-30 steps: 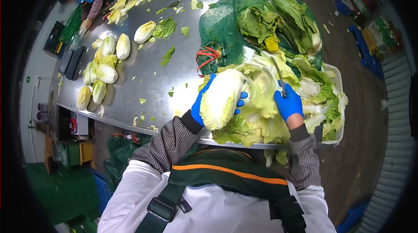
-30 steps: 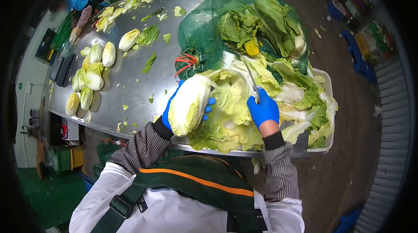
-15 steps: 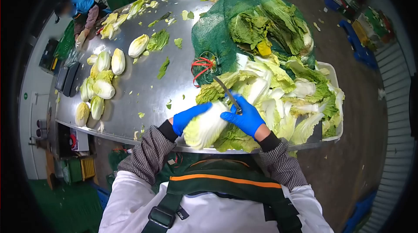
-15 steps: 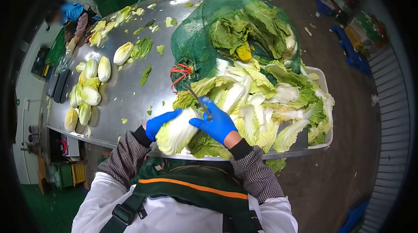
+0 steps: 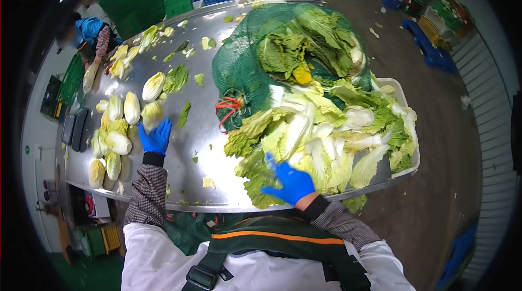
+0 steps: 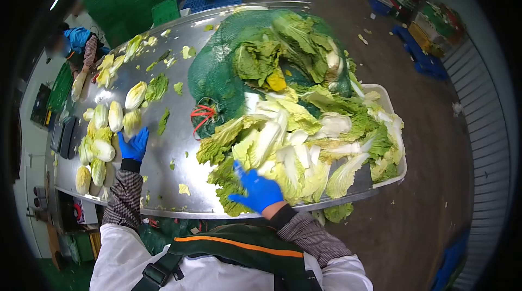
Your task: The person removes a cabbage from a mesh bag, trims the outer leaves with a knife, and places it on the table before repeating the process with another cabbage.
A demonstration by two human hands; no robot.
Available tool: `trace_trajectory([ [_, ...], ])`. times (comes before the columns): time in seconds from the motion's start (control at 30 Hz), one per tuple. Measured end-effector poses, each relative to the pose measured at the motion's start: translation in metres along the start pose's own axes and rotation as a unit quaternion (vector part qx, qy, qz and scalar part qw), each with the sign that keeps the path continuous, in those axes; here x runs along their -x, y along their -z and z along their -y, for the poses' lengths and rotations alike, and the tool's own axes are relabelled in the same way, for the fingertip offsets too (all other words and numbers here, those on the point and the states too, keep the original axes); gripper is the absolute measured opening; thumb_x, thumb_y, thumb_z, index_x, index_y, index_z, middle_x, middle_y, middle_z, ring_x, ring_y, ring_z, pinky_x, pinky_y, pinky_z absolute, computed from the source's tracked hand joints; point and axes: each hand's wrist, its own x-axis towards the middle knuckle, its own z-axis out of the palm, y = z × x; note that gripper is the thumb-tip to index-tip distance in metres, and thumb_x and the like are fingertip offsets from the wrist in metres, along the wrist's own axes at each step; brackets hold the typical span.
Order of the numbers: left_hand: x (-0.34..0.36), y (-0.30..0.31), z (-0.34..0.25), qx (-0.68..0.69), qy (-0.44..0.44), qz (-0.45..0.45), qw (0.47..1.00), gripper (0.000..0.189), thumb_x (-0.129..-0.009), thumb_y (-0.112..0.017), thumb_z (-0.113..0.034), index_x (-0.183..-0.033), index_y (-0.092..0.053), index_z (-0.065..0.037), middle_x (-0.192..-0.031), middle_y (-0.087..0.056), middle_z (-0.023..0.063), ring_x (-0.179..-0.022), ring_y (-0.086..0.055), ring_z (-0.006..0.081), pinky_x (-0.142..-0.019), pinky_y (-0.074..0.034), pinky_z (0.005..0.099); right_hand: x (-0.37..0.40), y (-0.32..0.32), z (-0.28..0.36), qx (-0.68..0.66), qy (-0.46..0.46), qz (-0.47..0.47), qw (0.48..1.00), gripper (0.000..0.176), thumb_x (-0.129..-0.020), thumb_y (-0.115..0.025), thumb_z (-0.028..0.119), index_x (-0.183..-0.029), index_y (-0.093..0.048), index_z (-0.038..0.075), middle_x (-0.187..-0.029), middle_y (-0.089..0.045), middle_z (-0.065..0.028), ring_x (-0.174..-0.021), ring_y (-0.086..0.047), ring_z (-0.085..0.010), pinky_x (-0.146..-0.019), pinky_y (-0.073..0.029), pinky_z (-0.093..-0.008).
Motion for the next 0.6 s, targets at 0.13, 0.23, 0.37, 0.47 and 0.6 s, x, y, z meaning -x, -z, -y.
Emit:
trace_trajectory([
  [0.13,0.016,-0.067,0.129,-0.425,-0.071,0.401,0.808,0.043,-0.097,-0.044,-0.028,-0.137,-0.039,-0.012,-0.134,-0.047,0.0144,-0.119,-0.051,0.0253,-0.100,-0.041,0.0425,-0.002,-0.046,0.003,0.060,-0.010,0.073,0.995,0.084,-0.075,-0.068,0.043,-0.143,-0.028,0.016,-0.093,-0.055,-0.0167,-0.075,-0.062,-0.0309,-0.059,-0.050,-0.0431],
  [0.23,0.033,-0.113,0.256,-0.625,-0.283,0.522,0.507,0.046,-0.093,-0.049,-0.034,-0.134,-0.045,-0.014,-0.131,-0.051,0.0112,-0.124,-0.045,0.0277,-0.104,-0.034,0.0398,0.003,-0.046,-0.014,0.039,-0.033,0.055,0.997,0.073,-0.075,-0.069,0.035,-0.137,-0.037,0.014,-0.095,-0.055,-0.0147,-0.076,-0.062,-0.0292,-0.060,-0.050,-0.0421],
  [0.37,0.009,-0.134,0.271,-0.888,-0.307,0.333,0.073,0.060,-0.085,-0.049,-0.057,-0.134,-0.047,-0.020,-0.131,-0.052,0.0104,-0.125,-0.042,0.0326,-0.104,-0.031,0.0451,0.031,-0.044,-0.066,-0.019,-0.016,-0.057,0.998,0.051,-0.075,-0.066,0.026,-0.122,-0.053,0.013,-0.090,-0.057,-0.0107,-0.076,-0.061,-0.0267,-0.063,-0.048,-0.0418],
  [0.47,-0.077,-0.125,0.186,-0.920,-0.285,0.242,0.119,0.047,-0.077,-0.053,-0.059,-0.099,-0.068,-0.020,-0.093,-0.067,0.0114,-0.093,-0.060,0.0303,-0.084,-0.042,0.0521,0.058,-0.013,-0.113,0.017,-0.107,-0.076,0.991,0.048,-0.074,-0.067,0.026,-0.119,-0.056,0.011,-0.098,-0.063,-0.0123,-0.088,-0.062,-0.0295,-0.074,-0.050,-0.0409],
  [0.6,-0.110,-0.189,0.131,-0.948,-0.308,0.065,0.058,0.068,-0.069,-0.067,-0.053,-0.124,-0.055,-0.014,-0.127,-0.051,0.0148,-0.117,-0.048,0.0318,-0.097,-0.038,0.0413,0.067,0.060,-0.162,-0.055,-0.148,0.062,0.986,0.064,-0.072,-0.074,0.035,-0.128,-0.052,0.016,-0.112,-0.061,-0.0130,-0.093,-0.061,-0.0302,-0.082,-0.049,-0.0371],
])
